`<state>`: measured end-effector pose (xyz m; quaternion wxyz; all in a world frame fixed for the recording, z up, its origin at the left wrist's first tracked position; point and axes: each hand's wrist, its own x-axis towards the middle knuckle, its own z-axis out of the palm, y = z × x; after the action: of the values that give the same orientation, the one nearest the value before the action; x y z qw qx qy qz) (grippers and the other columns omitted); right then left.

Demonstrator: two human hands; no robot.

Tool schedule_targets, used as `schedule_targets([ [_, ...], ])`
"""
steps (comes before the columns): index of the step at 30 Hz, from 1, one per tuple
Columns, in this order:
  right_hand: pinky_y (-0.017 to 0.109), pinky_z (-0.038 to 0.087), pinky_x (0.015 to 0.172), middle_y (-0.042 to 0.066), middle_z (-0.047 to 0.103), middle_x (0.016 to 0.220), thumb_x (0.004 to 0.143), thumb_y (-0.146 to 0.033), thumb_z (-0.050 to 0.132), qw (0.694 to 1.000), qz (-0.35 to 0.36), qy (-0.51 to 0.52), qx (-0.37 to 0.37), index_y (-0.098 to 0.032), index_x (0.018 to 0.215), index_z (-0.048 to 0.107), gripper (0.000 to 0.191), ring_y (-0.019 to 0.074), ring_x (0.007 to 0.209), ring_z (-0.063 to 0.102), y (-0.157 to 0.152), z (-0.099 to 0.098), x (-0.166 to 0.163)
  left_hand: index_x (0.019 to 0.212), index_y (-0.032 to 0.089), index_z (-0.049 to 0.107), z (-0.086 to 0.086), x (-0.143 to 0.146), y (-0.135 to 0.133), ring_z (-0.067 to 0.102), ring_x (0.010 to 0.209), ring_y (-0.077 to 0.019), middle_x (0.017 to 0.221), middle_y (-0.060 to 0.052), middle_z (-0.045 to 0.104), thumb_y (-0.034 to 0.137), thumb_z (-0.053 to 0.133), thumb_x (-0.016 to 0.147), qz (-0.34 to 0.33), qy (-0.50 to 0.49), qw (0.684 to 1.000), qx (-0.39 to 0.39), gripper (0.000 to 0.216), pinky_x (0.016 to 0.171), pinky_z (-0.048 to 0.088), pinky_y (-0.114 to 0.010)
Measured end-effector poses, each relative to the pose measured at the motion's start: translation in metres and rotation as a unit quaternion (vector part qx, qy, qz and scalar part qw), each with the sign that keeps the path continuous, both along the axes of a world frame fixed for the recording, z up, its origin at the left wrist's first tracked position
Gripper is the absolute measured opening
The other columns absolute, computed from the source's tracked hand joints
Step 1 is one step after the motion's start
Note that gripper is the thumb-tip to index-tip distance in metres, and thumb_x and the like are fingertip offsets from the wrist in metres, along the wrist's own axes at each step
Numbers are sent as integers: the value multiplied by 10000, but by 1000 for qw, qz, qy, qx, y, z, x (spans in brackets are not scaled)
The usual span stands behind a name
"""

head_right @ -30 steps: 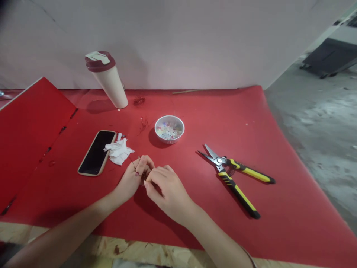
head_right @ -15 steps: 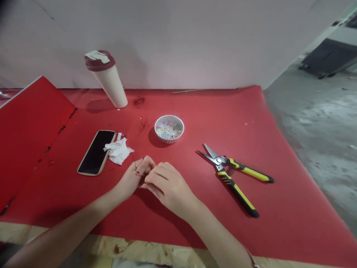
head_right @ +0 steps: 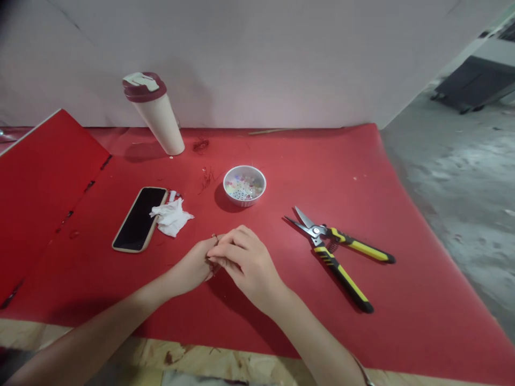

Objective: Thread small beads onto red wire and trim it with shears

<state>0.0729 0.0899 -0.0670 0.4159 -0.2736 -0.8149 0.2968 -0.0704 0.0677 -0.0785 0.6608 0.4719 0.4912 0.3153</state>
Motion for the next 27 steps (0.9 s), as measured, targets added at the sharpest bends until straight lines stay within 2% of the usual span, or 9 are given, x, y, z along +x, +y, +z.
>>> schedule_targets([
  [5, 231, 486, 604, 31, 631, 738, 839, -45, 500, 999, 28, 25, -24, -178, 800, 618, 181, 115, 665, 557, -4, 2, -3, 653, 188, 381, -6, -2, 0, 346, 585, -91, 651, 33, 404, 17, 348, 536, -19, -1, 995, 101, 209, 531, 294, -226],
  [7, 223, 484, 587, 30, 620, 730, 846, -45, 474, 998, 23, 31, -43, -176, 787, 613, 200, 109, 647, 556, -7, 2, -4, 660, 187, 392, -6, -3, 0, 353, 588, -94, 649, 33, 411, 16, 343, 538, -26, -13, 994, 110, 216, 546, 302, -228],
  [13, 208, 470, 523, -1, 588, 665, 828, -56, 488, 986, 0, 86, -144, -187, 743, 611, 199, 99, 573, 531, -11, 2, -8, 607, 182, 403, -9, -1, 2, 355, 523, -81, 581, 43, 408, 19, 362, 538, -22, -20, 996, 89, 182, 516, 292, -230],
  [17, 218, 511, 606, 7, 631, 750, 844, -121, 517, 973, -36, 74, -215, -202, 829, 613, 126, 112, 659, 599, -8, 0, -7, 631, 179, 422, -7, 1, 7, 328, 466, -53, 564, 54, 408, 68, 423, 538, 49, -96, 994, -7, 145, 440, 230, -198],
  [19, 246, 518, 665, 25, 623, 829, 856, -132, 497, 981, -57, 42, -181, -212, 920, 586, 135, 127, 734, 602, -6, -1, -5, 675, 183, 430, -3, 1, 9, 284, 418, -37, 530, 75, 373, 115, 472, 558, 89, -134, 985, -68, 141, 409, 189, -180],
  [21, 270, 514, 712, 47, 590, 894, 844, -108, 493, 993, -38, 12, -107, -213, 978, 559, 183, 140, 796, 586, -5, -4, -3, 704, 188, 439, 2, 1, 10, 217, 372, -29, 491, 94, 330, 177, 506, 626, 104, -128, 981, -101, 103, 385, 148, -175],
  [24, 266, 509, 729, 57, 558, 914, 826, -105, 533, 998, 45, -8, -34, -213, 986, 568, 197, 143, 825, 571, -7, -6, -3, 702, 181, 463, 6, -1, 8, 241, 383, -36, 488, 86, 326, 323, 518, 759, 123, -117, 982, -86, 162, 388, 186, -176],
  [27, 222, 502, 691, 35, 565, 844, 833, -120, 558, 995, 93, 20, -21, -211, 906, 601, 124, 118, 768, 575, -11, -6, -5, 775, 167, 545, 5, -2, 7, 335, 449, -54, 507, 64, 371, 468, 473, 828, 112, -110, 986, -48, 313, 442, 279, -182],
])
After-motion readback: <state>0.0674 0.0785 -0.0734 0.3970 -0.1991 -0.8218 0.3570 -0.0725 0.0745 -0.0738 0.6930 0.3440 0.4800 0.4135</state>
